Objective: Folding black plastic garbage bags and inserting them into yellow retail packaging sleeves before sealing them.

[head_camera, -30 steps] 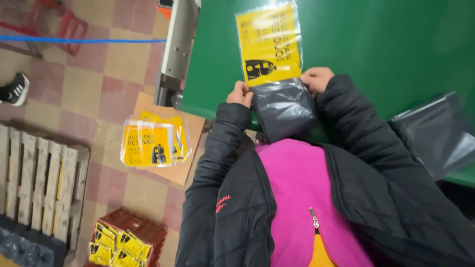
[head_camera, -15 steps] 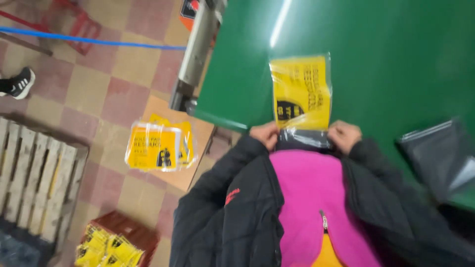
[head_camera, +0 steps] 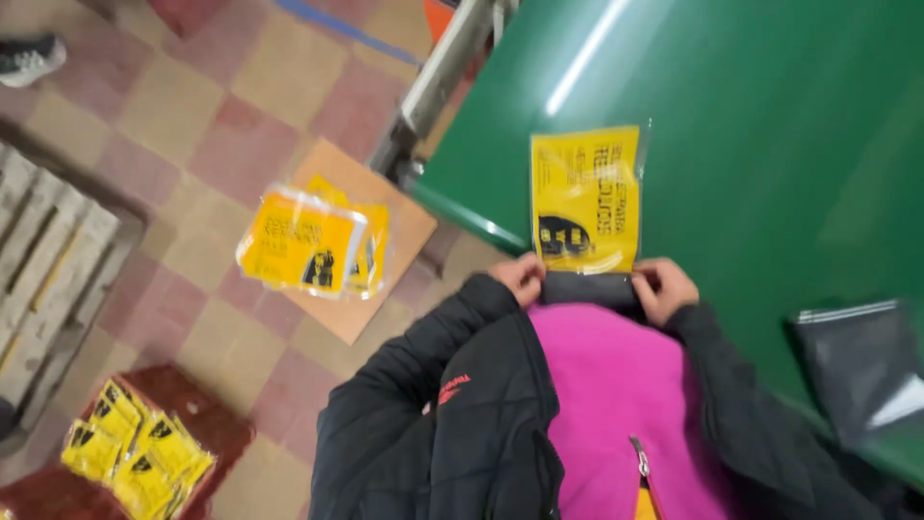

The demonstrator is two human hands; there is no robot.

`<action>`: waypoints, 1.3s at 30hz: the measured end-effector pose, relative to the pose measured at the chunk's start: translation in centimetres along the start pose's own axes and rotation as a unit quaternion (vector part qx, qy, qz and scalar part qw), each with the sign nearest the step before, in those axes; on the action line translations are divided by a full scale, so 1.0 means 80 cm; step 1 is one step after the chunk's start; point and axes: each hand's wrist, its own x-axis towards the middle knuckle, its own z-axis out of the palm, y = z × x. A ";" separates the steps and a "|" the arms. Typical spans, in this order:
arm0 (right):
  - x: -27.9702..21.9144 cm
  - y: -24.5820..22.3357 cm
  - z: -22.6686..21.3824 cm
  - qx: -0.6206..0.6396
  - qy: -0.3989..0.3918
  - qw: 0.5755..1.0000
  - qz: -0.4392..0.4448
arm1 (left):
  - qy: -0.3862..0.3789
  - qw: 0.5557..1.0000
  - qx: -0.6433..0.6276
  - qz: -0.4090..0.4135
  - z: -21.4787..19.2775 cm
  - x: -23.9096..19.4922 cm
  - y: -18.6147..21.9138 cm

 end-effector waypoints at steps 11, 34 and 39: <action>0.014 -0.100 -0.001 -0.185 0.004 0.968 -0.169 | 0.051 0.996 -0.073 -0.024 -0.042 -0.045 0.039; 0.037 -0.083 0.017 0.227 -0.292 0.856 0.361 | 0.072 0.890 -0.448 -0.041 -0.049 -0.091 0.021; 0.069 -0.184 -0.025 0.145 -0.372 0.877 0.267 | 0.161 0.934 -0.319 -0.016 -0.089 -0.157 0.080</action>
